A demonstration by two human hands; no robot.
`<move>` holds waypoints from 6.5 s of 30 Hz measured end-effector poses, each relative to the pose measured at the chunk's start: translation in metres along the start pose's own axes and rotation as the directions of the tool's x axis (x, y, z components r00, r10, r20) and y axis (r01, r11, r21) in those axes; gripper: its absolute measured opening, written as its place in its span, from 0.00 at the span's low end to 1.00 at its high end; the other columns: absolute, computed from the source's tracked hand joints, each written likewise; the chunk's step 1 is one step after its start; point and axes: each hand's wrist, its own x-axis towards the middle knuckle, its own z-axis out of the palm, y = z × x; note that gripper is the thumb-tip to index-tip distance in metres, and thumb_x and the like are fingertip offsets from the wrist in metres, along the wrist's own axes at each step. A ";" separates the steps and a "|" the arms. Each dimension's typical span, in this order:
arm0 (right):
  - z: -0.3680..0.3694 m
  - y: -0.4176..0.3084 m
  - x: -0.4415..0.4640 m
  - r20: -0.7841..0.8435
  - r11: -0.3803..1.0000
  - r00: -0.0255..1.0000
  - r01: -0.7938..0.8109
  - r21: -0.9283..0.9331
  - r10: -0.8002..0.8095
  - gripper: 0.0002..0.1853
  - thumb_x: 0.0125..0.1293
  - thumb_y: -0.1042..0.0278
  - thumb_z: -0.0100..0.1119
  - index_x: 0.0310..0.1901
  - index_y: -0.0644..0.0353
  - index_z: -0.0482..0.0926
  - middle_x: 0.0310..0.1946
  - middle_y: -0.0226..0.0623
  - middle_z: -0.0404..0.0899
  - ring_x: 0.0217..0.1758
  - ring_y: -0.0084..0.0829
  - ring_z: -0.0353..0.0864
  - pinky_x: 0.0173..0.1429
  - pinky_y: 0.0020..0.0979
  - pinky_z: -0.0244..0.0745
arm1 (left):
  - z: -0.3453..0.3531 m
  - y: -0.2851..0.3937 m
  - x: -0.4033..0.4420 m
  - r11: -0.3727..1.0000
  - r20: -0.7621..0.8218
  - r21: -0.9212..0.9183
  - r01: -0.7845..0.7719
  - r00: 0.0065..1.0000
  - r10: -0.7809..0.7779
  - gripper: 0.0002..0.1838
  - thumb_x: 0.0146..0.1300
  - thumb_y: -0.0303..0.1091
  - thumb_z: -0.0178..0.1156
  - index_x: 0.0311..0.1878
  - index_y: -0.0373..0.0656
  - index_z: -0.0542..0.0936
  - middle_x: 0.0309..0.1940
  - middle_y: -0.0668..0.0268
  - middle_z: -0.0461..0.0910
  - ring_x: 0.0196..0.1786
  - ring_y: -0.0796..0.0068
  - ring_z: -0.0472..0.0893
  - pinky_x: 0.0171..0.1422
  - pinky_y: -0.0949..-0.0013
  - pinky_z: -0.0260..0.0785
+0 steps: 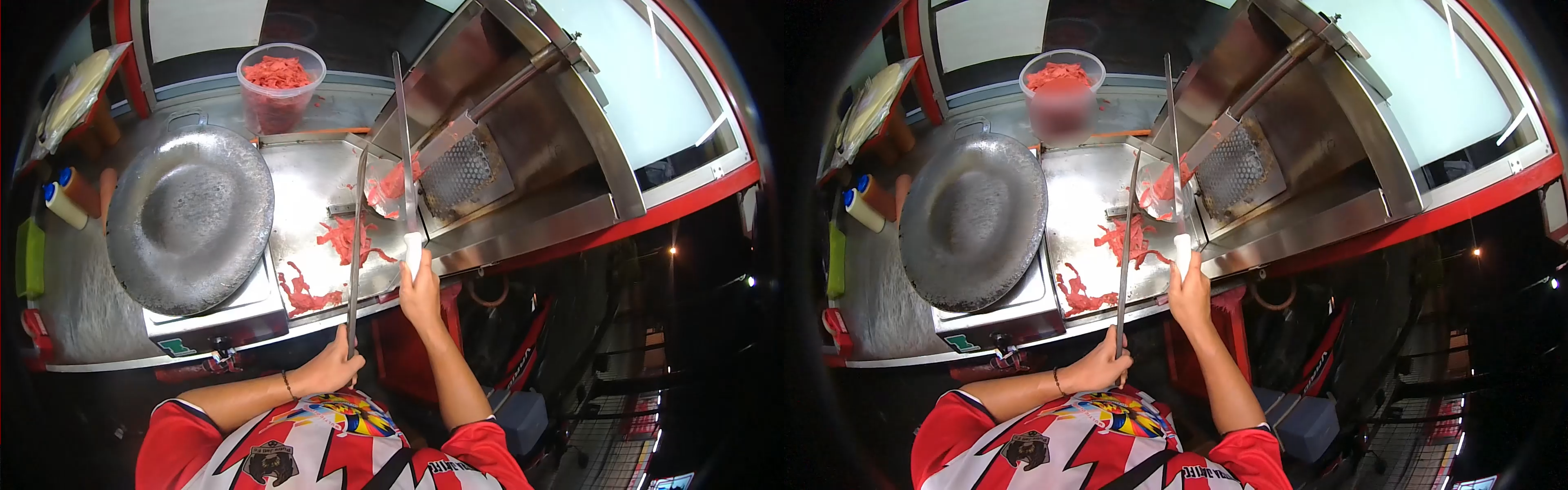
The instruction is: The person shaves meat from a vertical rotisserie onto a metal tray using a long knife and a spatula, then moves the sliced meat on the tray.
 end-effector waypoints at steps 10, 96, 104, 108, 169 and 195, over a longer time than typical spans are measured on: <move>-0.001 0.045 -0.052 0.056 0.998 0.998 0.018 -0.055 -0.015 0.15 0.78 0.67 0.58 0.57 0.62 0.67 0.36 0.67 0.83 0.45 0.71 0.83 0.42 0.62 0.76 | -0.007 0.010 0.018 1.000 -0.022 -0.023 -0.001 1.000 0.000 0.23 0.76 0.33 0.52 0.60 0.29 0.53 0.29 0.53 0.77 0.24 0.67 0.83 0.28 0.62 0.79; 0.028 0.000 0.017 -0.060 0.991 0.995 -0.074 0.114 0.081 0.18 0.79 0.64 0.58 0.61 0.65 0.69 0.36 0.60 0.84 0.40 0.66 0.84 0.42 0.53 0.76 | -0.004 -0.017 -0.012 1.000 0.072 -0.026 0.000 0.997 0.002 0.17 0.75 0.31 0.52 0.54 0.36 0.56 0.31 0.56 0.75 0.27 0.65 0.84 0.34 0.62 0.80; 0.043 0.070 -0.100 0.060 0.975 0.985 -0.166 0.147 0.159 0.22 0.79 0.67 0.57 0.69 0.64 0.66 0.39 0.58 0.84 0.42 0.57 0.89 0.43 0.47 0.80 | -0.006 0.006 -0.001 0.997 0.038 -0.079 -0.001 0.999 0.004 0.14 0.76 0.27 0.50 0.55 0.39 0.55 0.28 0.62 0.71 0.25 0.67 0.81 0.32 0.63 0.79; 0.035 0.043 -0.040 0.061 0.986 0.989 -0.142 0.089 0.137 0.19 0.79 0.66 0.57 0.64 0.63 0.67 0.35 0.62 0.84 0.42 0.67 0.86 0.40 0.54 0.77 | -0.002 -0.003 0.009 0.996 0.029 -0.089 -0.012 0.999 0.015 0.16 0.76 0.27 0.51 0.56 0.36 0.54 0.27 0.60 0.73 0.24 0.67 0.81 0.30 0.63 0.79; -0.151 0.006 -0.163 0.291 0.944 0.912 -0.220 -0.245 0.288 0.17 0.76 0.66 0.62 0.60 0.62 0.72 0.38 0.63 0.85 0.46 0.65 0.87 0.46 0.52 0.79 | -0.030 -0.001 -0.030 0.996 0.058 -0.086 0.033 0.998 -0.028 0.18 0.76 0.31 0.50 0.59 0.35 0.57 0.27 0.60 0.74 0.22 0.68 0.81 0.27 0.63 0.75; 0.026 0.019 -0.036 -0.011 0.997 0.998 -0.070 -0.021 0.070 0.15 0.78 0.67 0.58 0.58 0.63 0.67 0.35 0.65 0.83 0.42 0.71 0.83 0.41 0.61 0.74 | -0.025 0.010 -0.027 0.989 0.025 0.135 0.055 0.998 -0.059 0.23 0.74 0.34 0.53 0.56 0.25 0.55 0.24 0.54 0.80 0.24 0.64 0.83 0.30 0.61 0.78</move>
